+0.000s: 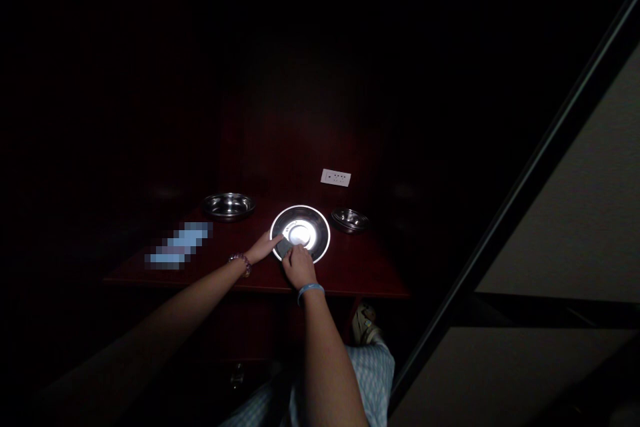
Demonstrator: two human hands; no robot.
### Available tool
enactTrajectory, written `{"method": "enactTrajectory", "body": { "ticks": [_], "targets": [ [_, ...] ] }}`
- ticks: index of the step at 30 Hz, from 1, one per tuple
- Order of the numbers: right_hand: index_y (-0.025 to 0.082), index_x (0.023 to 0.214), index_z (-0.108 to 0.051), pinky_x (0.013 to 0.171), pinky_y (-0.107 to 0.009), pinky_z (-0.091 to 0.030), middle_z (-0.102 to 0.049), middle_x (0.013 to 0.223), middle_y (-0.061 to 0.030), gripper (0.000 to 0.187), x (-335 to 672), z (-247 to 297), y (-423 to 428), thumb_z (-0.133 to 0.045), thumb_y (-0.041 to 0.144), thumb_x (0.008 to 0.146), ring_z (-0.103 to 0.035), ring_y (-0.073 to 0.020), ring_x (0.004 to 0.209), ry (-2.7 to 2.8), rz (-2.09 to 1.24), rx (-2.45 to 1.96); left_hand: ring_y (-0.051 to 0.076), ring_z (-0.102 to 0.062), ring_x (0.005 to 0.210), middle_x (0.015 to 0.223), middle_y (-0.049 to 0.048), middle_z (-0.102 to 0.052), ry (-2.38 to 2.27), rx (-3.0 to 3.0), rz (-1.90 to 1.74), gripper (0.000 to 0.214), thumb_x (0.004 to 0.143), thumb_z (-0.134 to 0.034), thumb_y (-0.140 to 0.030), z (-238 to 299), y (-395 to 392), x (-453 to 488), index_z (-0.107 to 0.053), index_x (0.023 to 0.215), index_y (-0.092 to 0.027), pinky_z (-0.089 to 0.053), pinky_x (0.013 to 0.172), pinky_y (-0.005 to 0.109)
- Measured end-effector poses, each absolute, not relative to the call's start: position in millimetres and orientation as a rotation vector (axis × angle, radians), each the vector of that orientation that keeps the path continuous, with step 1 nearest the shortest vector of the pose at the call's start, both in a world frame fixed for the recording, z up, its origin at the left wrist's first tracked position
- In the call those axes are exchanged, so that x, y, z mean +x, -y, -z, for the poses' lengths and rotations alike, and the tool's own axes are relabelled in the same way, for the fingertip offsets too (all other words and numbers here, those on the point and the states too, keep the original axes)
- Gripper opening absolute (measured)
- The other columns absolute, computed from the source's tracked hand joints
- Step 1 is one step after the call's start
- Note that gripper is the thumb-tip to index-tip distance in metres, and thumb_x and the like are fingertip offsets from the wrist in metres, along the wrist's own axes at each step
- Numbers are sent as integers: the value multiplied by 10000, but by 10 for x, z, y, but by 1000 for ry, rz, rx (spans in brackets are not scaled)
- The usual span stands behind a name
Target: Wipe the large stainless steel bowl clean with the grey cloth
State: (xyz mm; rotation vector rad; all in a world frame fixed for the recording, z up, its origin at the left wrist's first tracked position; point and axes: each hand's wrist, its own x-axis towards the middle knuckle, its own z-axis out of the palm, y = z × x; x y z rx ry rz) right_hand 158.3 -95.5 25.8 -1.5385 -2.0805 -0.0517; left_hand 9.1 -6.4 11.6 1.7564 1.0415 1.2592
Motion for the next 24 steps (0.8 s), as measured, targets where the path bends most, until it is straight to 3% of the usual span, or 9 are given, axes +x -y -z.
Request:
{"method": "enactTrajectory", "body": {
  "ticks": [24],
  "targets": [
    [155,974,-611,845,-360,-464,-655,989,-132,217,1596,-189,897,-411,222,1026,-616,-245,932,2061,32,-1523,298,-696,1046,990,151,-761,-1057,1717,-1270,245,843,-545,-278,-168,115,95,-673,989,-128,-562,956,414]
  ]
}}
